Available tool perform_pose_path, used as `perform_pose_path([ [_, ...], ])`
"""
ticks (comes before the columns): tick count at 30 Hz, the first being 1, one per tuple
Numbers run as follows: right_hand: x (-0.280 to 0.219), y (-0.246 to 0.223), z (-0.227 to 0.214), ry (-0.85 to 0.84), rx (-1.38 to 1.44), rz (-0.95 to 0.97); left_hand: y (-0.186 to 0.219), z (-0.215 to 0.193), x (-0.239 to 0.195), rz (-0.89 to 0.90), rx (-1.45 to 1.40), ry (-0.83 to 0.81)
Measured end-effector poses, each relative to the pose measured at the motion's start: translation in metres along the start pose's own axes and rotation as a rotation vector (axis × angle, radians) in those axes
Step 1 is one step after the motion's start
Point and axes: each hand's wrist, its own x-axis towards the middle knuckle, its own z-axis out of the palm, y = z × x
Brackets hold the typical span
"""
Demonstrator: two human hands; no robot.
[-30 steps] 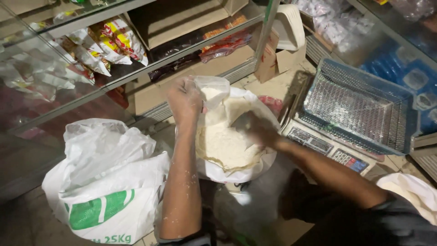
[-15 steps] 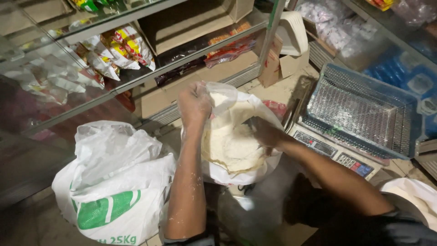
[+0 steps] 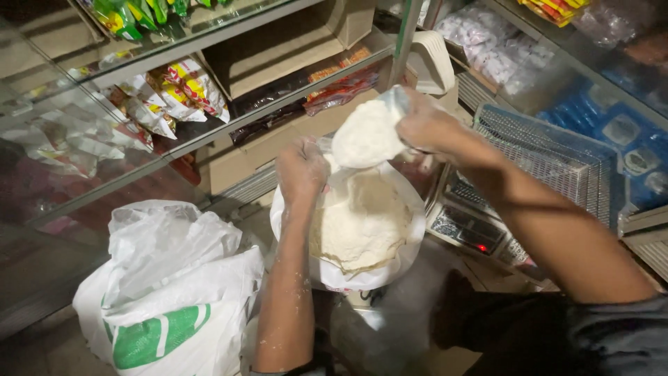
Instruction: Packaging flour from a large sack into smaller individual bags using a scale for weight measurement.
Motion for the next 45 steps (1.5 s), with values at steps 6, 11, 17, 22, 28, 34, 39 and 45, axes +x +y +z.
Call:
perform_pose_path([
  [6, 0.049, 0.031, 0.077, 0.183, -0.511, -0.222, 0.004, 0.006, -0.009, 0.007, 0.03, 0.034],
  [11, 0.051, 0.015, 0.103, 0.093, -0.988, -0.337, -0.012, -0.001, 0.002, 0.036, 0.119, 0.134],
  [17, 0.012, -0.028, 0.104, -0.001, -1.08, -0.484, -0.003, -0.021, -0.014, 0.014, 0.223, 0.135],
  [22, 0.005, -0.061, 0.074, -0.082, -0.857, -0.238, 0.023, -0.033, -0.031, -0.099, 0.183, 0.067],
  [28, -0.019, -0.07, 0.008, 0.084, -0.483, -0.078, 0.032, -0.032, -0.025, -0.234, 0.003, 0.024],
  [34, 0.022, 0.123, 0.038, 0.727, -1.132, -0.551, 0.002, -0.005, -0.017, 0.018, -0.076, 0.111],
  [39, 0.035, 0.206, 0.087, 0.43, -1.361, -0.57, 0.014, -0.002, -0.028, 0.076, -0.053, 0.165],
  [45, 0.013, 0.165, 0.101, -0.17, -0.793, 0.009, -0.012, -0.001, -0.001, 0.018, -0.174, 0.148],
])
